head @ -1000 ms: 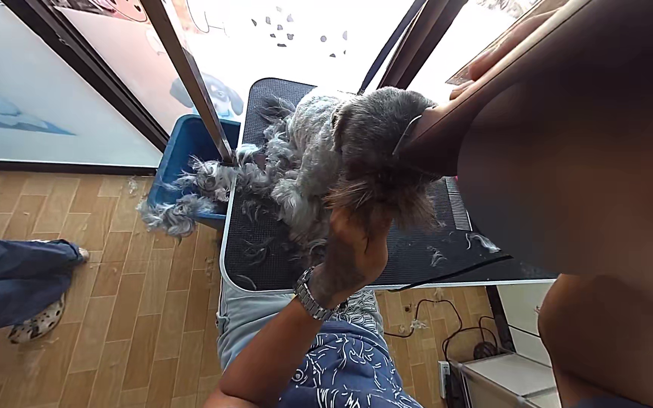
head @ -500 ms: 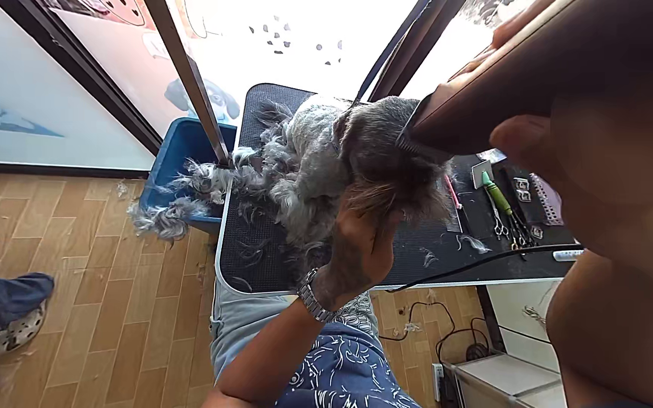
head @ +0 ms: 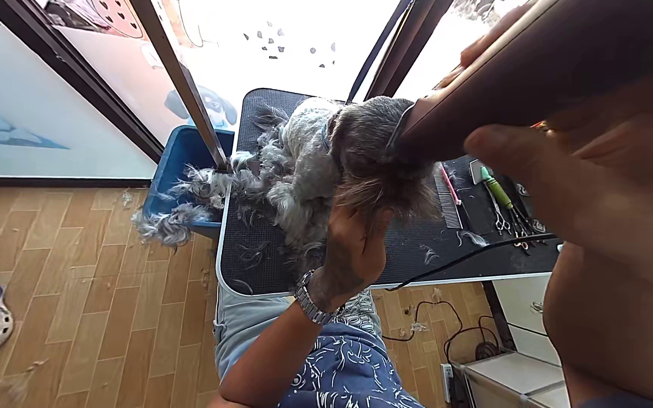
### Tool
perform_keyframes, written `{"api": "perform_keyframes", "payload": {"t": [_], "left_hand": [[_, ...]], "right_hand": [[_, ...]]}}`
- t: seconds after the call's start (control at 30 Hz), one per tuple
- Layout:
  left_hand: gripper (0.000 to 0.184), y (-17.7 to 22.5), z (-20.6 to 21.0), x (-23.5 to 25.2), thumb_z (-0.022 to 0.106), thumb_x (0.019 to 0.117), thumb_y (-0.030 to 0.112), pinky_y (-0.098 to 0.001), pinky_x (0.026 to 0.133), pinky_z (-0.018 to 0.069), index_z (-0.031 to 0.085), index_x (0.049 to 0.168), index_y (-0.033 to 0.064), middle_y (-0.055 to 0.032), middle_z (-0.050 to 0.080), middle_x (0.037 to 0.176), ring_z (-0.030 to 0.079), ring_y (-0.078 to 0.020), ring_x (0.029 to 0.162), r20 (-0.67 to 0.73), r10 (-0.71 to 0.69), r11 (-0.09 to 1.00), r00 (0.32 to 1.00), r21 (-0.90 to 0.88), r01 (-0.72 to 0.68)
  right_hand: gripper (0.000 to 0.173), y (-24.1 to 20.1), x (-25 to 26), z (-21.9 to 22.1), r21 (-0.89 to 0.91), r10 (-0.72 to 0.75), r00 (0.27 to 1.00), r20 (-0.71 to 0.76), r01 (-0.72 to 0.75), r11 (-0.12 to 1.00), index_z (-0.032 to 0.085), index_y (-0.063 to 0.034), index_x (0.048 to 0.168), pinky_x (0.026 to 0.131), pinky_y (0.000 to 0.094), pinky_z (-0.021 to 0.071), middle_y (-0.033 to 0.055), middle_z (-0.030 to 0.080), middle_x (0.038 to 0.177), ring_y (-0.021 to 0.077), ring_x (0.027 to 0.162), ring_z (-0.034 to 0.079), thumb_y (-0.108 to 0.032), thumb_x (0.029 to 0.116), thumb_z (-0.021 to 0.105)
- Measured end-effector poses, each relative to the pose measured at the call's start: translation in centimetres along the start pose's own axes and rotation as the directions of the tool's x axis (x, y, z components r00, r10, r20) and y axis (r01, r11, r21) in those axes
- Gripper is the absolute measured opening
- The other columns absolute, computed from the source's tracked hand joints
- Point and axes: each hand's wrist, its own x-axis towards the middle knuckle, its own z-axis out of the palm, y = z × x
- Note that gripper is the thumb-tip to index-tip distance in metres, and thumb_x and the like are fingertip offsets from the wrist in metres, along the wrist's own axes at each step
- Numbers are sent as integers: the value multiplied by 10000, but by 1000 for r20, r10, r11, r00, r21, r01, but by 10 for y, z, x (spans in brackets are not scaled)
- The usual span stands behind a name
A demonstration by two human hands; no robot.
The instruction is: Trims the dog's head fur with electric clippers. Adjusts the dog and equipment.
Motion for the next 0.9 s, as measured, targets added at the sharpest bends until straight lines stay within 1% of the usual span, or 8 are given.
{"api": "perform_keyframes", "payload": {"t": [0.07, 0.23, 0.37, 0.5, 0.63, 0.7, 0.8, 0.9], "left_hand": [[266, 0, 2, -1, 521, 1057, 172, -316, 1029, 497, 701, 1018, -20, -106, 706, 1043, 640, -107, 1088, -4, -3, 1000, 1000, 0, 3], [255, 0, 3, -5, 526, 1056, 173, -312, 1021, 503, 701, 1020, -9, -97, 701, 1046, 637, -97, 1088, 10, -19, 1000, 1000, -4, 19], [227, -1, 5, -5, 545, 1042, 153, -306, 1019, 508, 698, 1052, -15, -103, 702, 1071, 637, -101, 1106, 21, -27, 1000, 999, -10, 27], [242, -2, 6, -6, 538, 1053, 169, -309, 1009, 521, 689, 1075, -18, -101, 697, 1077, 641, -102, 1094, 24, -36, 999, 999, -16, 37], [252, -5, 6, -2, 530, 1054, 160, -319, 1043, 492, 701, 1056, -25, -110, 694, 1096, 623, -117, 1132, 30, -21, 1000, 999, -3, 22], [253, -7, 6, -1, 528, 1056, 164, -314, 1038, 491, 705, 1027, -15, -96, 699, 1075, 626, -105, 1116, 26, -17, 1000, 1000, 1, 17], [267, -6, 5, 1, 526, 1062, 174, -321, 1042, 487, 714, 1025, -12, -98, 700, 1082, 622, -116, 1124, 30, -26, 1000, 999, 10, 26], [265, -7, 4, 3, 524, 1060, 163, -336, 1068, 477, 716, 1058, -19, -112, 697, 1122, 617, -134, 1158, 31, -25, 999, 999, 21, 25]], "right_hand": [[804, -2, -2, 1, -8, 2, 999, 49, -2, 1000, 244, 53, 1457, 954, 386, 618, 139, 595, 1314, 254, 1209, 641, -222, 896, 750], [706, 3, -4, -5, 73, -7, 1000, -12, 8, 997, 338, 41, 1400, 1002, 445, 602, 146, 602, 1304, 292, 1216, 637, -196, 890, 765], [787, 0, -8, -1, 61, -15, 999, 51, 12, 998, 232, 40, 1454, 957, 367, 623, 115, 590, 1300, 232, 1207, 642, -151, 892, 750], [764, 3, -8, -5, 91, -8, 1000, -6, 8, 996, 290, 52, 1425, 985, 453, 612, 160, 592, 1313, 310, 1210, 638, -197, 885, 769], [814, 1, -11, -1, 78, -31, 998, 59, 26, 997, 195, 47, 1462, 946, 355, 621, 112, 586, 1282, 216, 1193, 644, -123, 884, 742], [815, 0, -14, -6, 119, -7, 999, 46, 1, 993, 223, 32, 1466, 959, 391, 621, 117, 605, 1290, 247, 1191, 650, -152, 881, 759], [779, 7, -14, -18, 114, -13, 997, -70, 21, 993, 284, 47, 1437, 982, 484, 607, 170, 580, 1326, 336, 1216, 629, -207, 888, 773], [793, 9, -16, -19, 70, -11, 994, -110, 19, 997, 254, 41, 1445, 988, 460, 610, 161, 562, 1345, 316, 1230, 624, -187, 883, 766]]}}
